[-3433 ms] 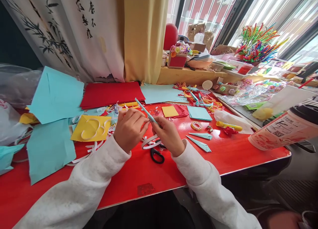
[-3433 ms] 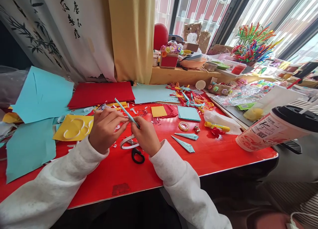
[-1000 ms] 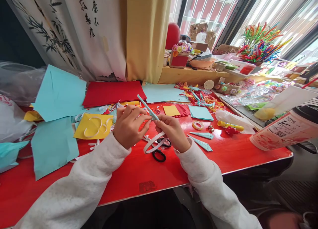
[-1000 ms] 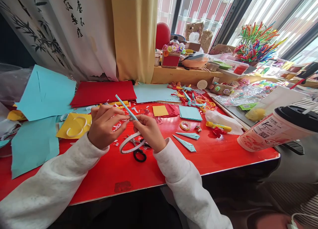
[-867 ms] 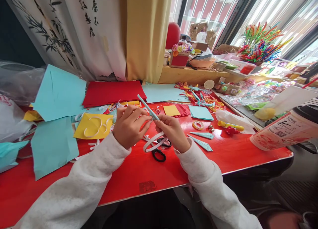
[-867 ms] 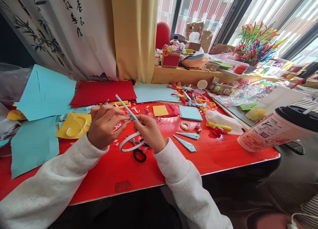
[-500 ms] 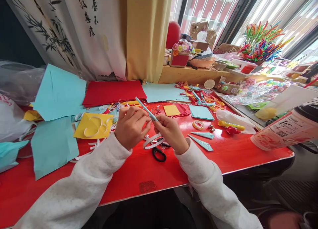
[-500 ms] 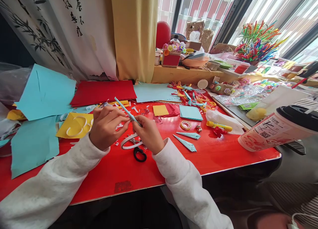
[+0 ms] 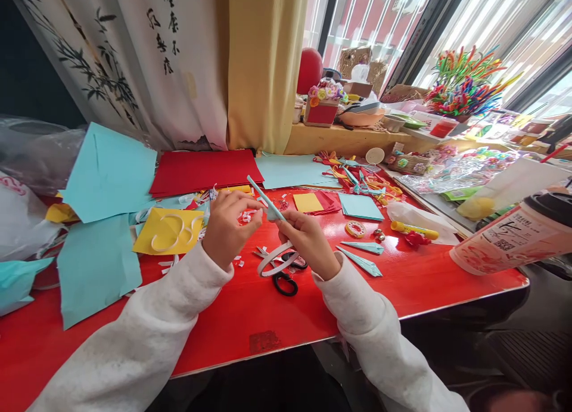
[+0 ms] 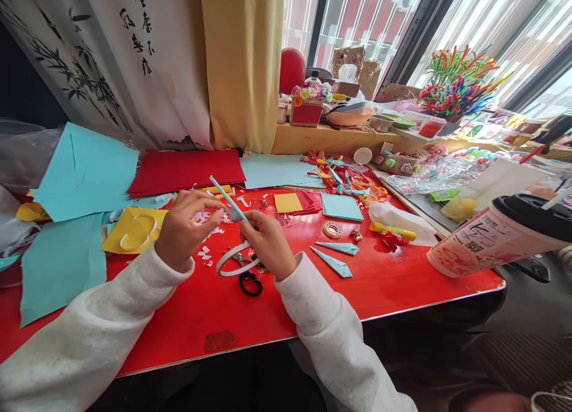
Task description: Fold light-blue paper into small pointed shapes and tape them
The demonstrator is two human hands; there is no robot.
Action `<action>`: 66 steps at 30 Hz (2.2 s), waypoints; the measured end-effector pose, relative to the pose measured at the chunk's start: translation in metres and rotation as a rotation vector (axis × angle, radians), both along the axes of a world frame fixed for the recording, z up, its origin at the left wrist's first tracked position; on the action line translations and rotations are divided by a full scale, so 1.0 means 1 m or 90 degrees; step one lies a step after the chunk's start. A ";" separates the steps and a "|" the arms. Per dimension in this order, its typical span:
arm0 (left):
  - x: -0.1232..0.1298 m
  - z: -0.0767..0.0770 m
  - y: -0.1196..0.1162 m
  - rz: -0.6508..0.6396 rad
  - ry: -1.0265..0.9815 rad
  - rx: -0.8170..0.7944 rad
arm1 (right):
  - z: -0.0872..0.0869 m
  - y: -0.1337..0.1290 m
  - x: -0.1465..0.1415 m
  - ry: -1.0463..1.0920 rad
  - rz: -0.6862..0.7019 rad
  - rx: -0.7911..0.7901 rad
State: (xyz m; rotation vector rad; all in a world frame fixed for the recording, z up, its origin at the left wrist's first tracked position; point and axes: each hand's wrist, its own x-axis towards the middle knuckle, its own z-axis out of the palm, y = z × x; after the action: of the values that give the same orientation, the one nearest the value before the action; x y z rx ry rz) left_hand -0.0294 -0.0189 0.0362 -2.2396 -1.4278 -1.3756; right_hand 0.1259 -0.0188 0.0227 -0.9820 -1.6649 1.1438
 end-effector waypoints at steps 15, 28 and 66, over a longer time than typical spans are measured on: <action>-0.027 -0.011 0.018 0.181 0.240 0.115 | 0.011 0.001 0.011 0.171 0.231 -0.250; -0.019 0.000 0.002 -0.148 0.343 0.189 | 0.007 0.004 0.019 0.188 0.409 -0.433; -0.005 -0.007 0.003 -0.103 0.105 -0.351 | -0.005 0.004 0.012 -0.346 0.093 0.131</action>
State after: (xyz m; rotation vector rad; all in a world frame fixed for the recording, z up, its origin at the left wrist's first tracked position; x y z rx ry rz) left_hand -0.0343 -0.0160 0.0294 -2.7742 -1.7622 -0.8722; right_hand 0.1380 -0.0151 0.0172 -1.1142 -2.2675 0.8114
